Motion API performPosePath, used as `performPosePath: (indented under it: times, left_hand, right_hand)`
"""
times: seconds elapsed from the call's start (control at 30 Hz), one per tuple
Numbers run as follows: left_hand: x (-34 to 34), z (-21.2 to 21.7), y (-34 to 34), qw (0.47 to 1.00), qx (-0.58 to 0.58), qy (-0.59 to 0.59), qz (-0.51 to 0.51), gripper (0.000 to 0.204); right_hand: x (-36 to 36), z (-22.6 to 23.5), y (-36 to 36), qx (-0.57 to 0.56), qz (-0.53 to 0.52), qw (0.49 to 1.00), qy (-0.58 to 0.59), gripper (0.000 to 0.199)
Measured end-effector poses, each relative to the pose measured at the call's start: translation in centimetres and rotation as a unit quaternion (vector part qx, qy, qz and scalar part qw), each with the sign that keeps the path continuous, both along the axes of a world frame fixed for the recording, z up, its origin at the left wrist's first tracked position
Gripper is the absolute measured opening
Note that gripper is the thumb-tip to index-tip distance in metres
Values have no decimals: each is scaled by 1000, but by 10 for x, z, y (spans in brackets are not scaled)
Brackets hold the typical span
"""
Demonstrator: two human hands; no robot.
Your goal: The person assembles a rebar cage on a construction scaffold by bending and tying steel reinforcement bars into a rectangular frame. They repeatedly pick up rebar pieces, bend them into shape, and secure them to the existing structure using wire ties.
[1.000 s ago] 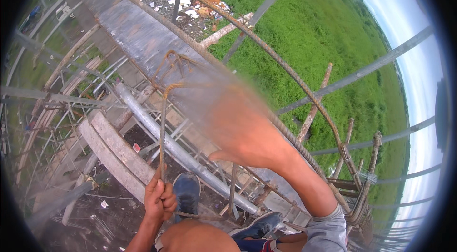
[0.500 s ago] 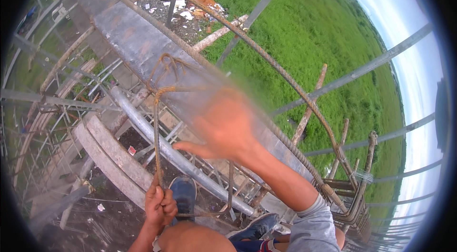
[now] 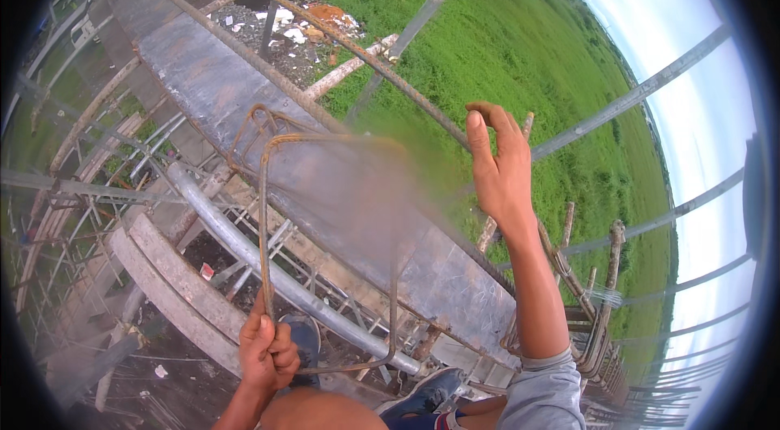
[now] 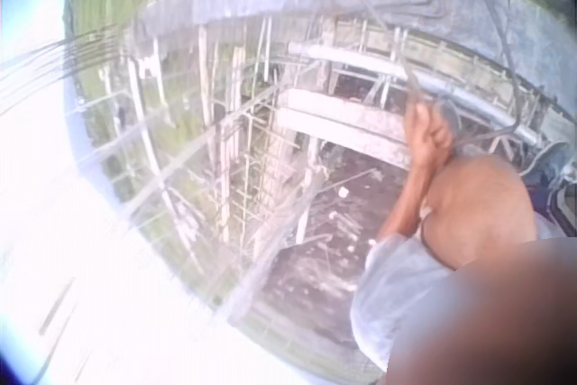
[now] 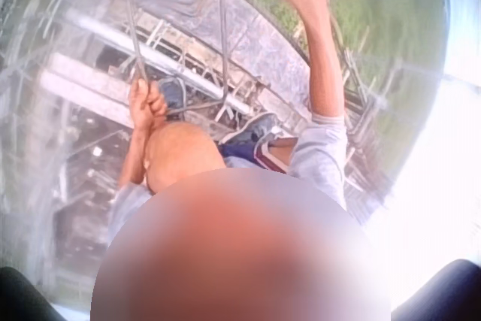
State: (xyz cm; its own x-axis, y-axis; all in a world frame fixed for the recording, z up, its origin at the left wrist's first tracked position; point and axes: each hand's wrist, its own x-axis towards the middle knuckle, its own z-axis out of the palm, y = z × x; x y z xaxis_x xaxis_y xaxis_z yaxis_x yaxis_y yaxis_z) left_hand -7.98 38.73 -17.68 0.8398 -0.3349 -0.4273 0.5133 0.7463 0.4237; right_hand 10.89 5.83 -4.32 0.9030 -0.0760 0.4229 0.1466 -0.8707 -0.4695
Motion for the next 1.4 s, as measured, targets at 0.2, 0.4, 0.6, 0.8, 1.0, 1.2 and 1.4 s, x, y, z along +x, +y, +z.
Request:
performPosePath:
  times: [0.2, 0.4, 0.6, 0.8, 1.0, 1.2, 1.4]
  left_hand:
    - [23, 20, 0, 999, 50, 6, -15, 57]
    - [55, 51, -31, 996, 78, 41, -22, 58]
    - [125, 57, -91, 998, 23, -48, 23, 52]
    - [87, 16, -44, 994, -101, -44, 5, 52]
    - [61, -7, -45, 962, -274, -19, -5, 52]
    - [46, -10, -37, 926, -377, -27, -18, 50]
    - [57, -20, -38, 905, -423, -27, -32, 50]
  right_hand:
    - [24, -20, -56, 102, -33, 908, 405, 98]
    - [12, -20, -43, 88, -36, 936, 339, 100]
    - [10, -18, -41, 12, -107, 953, 284, 99]
    - [15, -26, -44, -79, -82, 940, 322, 93]
    - [1, -32, -41, -70, -14, 994, 85, 61]
    - [3, -41, -18, -117, 134, 982, -60, 53]
    - [16, -45, 11, -233, 267, 934, -49, 34]
